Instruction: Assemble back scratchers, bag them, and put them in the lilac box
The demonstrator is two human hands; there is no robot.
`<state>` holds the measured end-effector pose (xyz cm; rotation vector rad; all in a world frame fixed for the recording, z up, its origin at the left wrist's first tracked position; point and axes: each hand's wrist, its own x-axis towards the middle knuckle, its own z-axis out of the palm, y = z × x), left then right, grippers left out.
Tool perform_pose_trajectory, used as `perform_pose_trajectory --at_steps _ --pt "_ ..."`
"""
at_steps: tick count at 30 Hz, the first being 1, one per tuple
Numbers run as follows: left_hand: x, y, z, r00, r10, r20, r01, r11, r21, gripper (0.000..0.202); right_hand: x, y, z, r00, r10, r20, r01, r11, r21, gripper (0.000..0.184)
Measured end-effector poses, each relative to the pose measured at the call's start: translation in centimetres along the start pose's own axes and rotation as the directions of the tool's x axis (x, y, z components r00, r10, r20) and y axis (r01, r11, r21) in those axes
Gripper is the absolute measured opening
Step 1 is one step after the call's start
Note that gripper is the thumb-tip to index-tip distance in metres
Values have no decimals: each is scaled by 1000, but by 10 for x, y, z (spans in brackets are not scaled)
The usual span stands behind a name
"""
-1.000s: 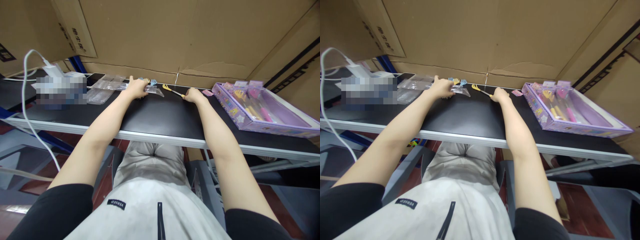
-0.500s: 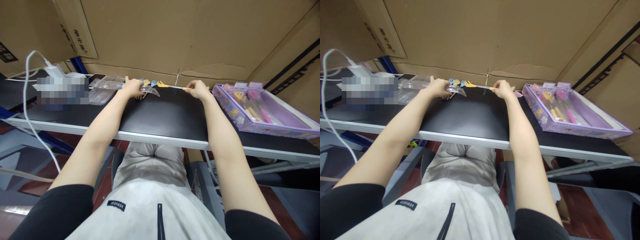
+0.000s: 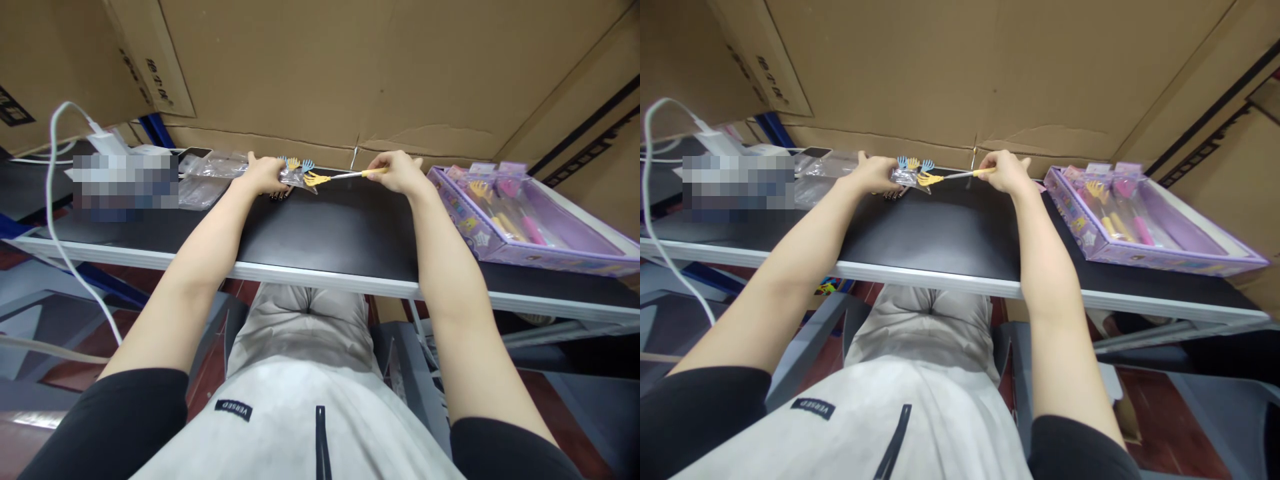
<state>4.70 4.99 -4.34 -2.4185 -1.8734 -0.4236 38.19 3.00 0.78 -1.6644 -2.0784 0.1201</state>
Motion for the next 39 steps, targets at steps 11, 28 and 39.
perform_pose_trajectory --at_steps 11,28,39 --pt "-1 4 -2 1000 -15 0 15 1000 -4 40 7 8 7 991 -129 -46 125 989 -77 25" --pt "-2 9 -3 998 55 8 -55 998 -40 36 18 17 22 975 -220 -42 220 975 15 31" --pt "0 22 4 993 119 -3 -119 992 -46 40 5 -10 31 986 -162 24 161 985 59 21"
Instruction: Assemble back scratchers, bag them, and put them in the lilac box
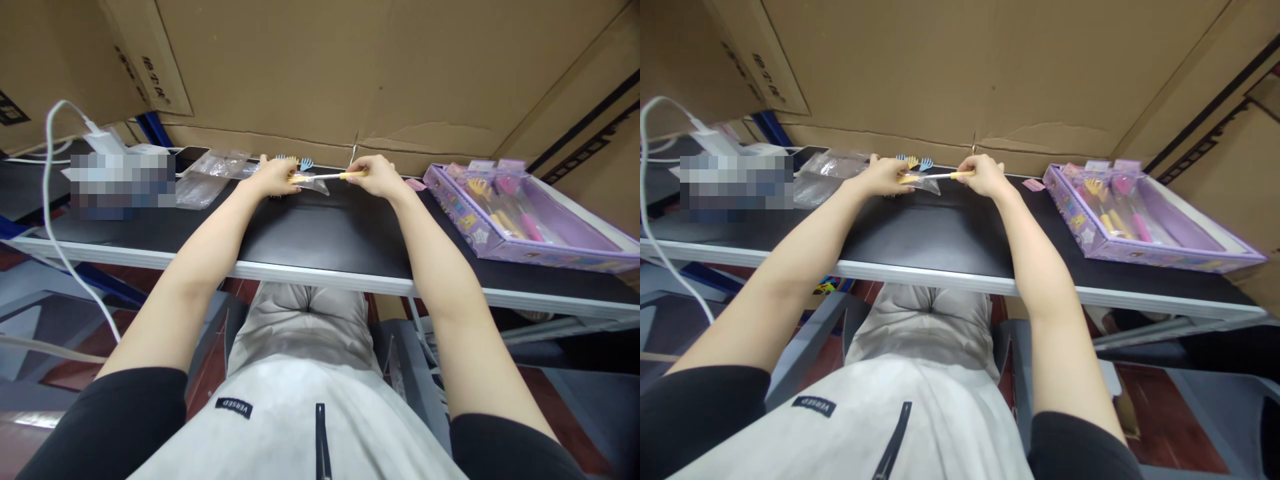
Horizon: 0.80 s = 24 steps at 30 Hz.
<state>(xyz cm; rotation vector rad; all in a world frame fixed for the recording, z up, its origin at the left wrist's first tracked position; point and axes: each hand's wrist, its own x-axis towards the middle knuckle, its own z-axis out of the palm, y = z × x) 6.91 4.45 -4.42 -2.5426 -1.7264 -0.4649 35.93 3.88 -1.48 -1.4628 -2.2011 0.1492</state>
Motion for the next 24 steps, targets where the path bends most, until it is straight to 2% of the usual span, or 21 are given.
perform_pose_trajectory --at_steps 9,18,24 --pt "-2 8 0 1000 -9 -14 9 999 37 30 3 -6 19 996 -80 34 75 988 135 33" --pt "-4 22 1 998 53 -22 -51 996 77 33 -7 -28 30 991 -132 -4 131 978 161 25" --pt "-8 32 0 999 31 16 -32 993 115 36 -9 -38 34 991 -134 7 131 977 165 21"
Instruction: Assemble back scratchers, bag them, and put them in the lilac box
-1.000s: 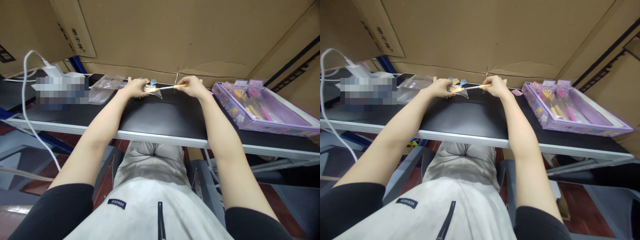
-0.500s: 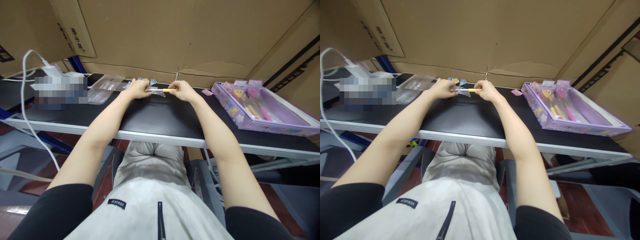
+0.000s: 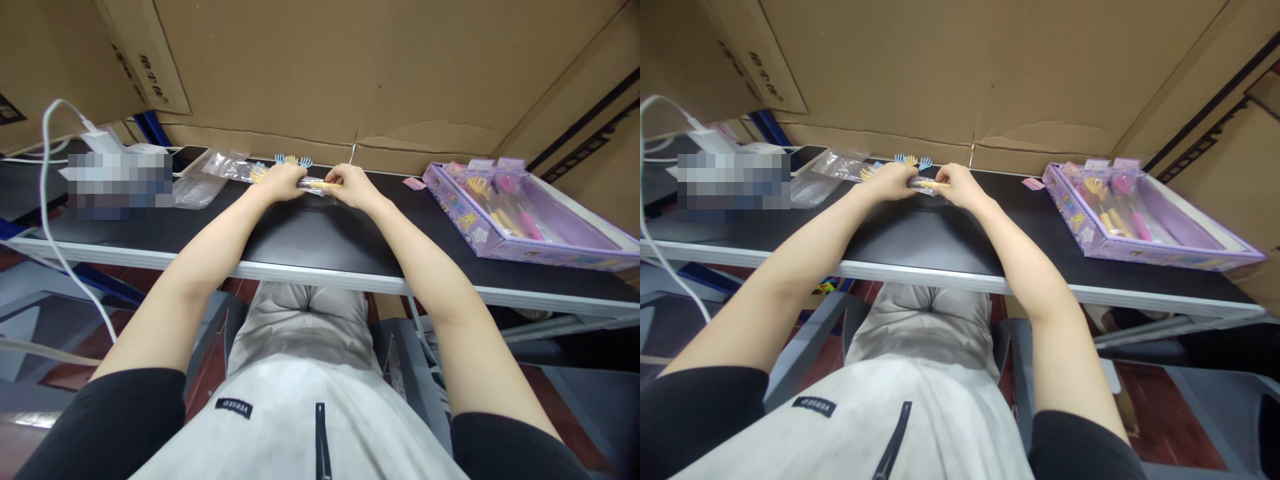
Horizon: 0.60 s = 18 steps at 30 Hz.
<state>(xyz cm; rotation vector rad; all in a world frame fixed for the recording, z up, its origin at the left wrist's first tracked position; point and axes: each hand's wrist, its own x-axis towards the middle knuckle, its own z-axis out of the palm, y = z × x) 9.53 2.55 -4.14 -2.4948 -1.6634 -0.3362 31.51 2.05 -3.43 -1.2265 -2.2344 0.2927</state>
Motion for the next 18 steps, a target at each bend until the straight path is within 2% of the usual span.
perform_pose_trajectory --at_steps 7,12,15,18 --pt "5 -17 5 1000 -13 -22 12 1000 -15 36 2 15 -18 995 31 99 -33 999 16 32" --pt "7 -23 7 999 -27 -32 26 999 -27 32 0 25 -29 981 86 172 -91 996 20 31" --pt "6 -21 5 999 -33 -39 32 999 -27 31 0 25 -29 979 105 174 -107 994 1 36" --pt "5 -21 3 998 -44 -51 41 998 -58 31 1 21 -27 985 67 161 -66 998 -9 37"
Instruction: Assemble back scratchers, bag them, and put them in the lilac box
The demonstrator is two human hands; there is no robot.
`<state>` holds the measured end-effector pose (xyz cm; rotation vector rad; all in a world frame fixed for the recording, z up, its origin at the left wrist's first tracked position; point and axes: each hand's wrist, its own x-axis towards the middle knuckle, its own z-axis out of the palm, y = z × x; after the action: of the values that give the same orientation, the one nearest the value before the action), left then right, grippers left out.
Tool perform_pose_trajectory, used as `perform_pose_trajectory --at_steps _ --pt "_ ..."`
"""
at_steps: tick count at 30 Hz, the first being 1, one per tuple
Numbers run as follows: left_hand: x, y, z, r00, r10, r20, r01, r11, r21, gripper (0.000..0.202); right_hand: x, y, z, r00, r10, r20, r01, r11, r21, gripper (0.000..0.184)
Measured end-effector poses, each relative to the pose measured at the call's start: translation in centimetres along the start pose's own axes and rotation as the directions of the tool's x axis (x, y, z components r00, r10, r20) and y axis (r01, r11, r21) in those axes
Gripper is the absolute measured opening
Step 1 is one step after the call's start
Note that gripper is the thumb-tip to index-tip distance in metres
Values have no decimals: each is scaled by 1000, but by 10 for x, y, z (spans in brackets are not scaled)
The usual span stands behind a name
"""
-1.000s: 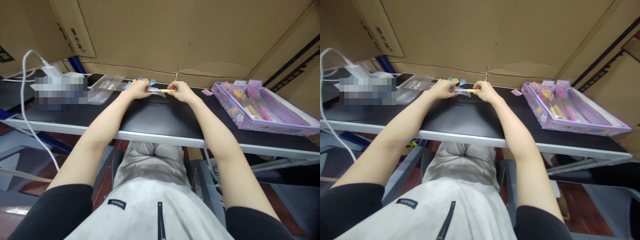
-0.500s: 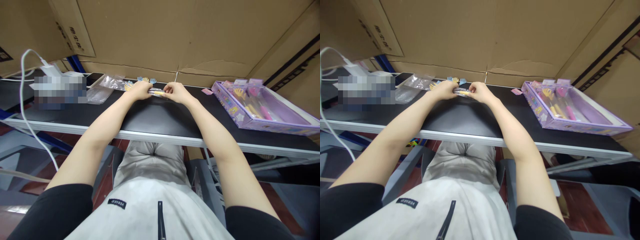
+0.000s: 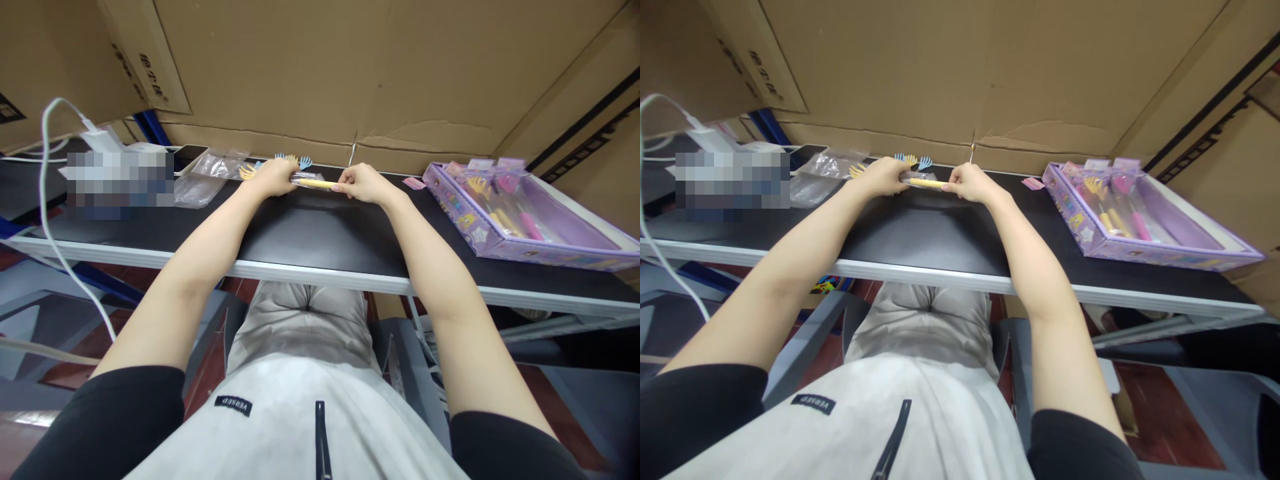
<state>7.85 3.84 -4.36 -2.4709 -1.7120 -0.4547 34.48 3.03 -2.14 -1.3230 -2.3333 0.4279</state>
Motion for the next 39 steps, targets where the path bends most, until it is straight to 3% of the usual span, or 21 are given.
perform_pose_trajectory --at_steps 6,12,19,27,39 --pt "1 -2 0 1000 -13 14 13 1000 -10 28 -6 -16 3 996 9 88 -17 996 89 24" --pt "1 3 -1 1000 6 20 -6 1000 -5 27 -9 -24 5 994 49 99 -67 979 191 34" --pt "-1 10 -1 999 47 10 -47 999 -1 27 -5 -22 12 999 8 38 -14 990 142 42" --pt "-1 12 0 999 41 20 -42 998 37 27 -1 -16 14 999 -31 18 30 997 78 36" --pt "1 8 8 983 181 -31 -180 983 41 26 -7 -27 10 991 13 132 -22 997 68 28"
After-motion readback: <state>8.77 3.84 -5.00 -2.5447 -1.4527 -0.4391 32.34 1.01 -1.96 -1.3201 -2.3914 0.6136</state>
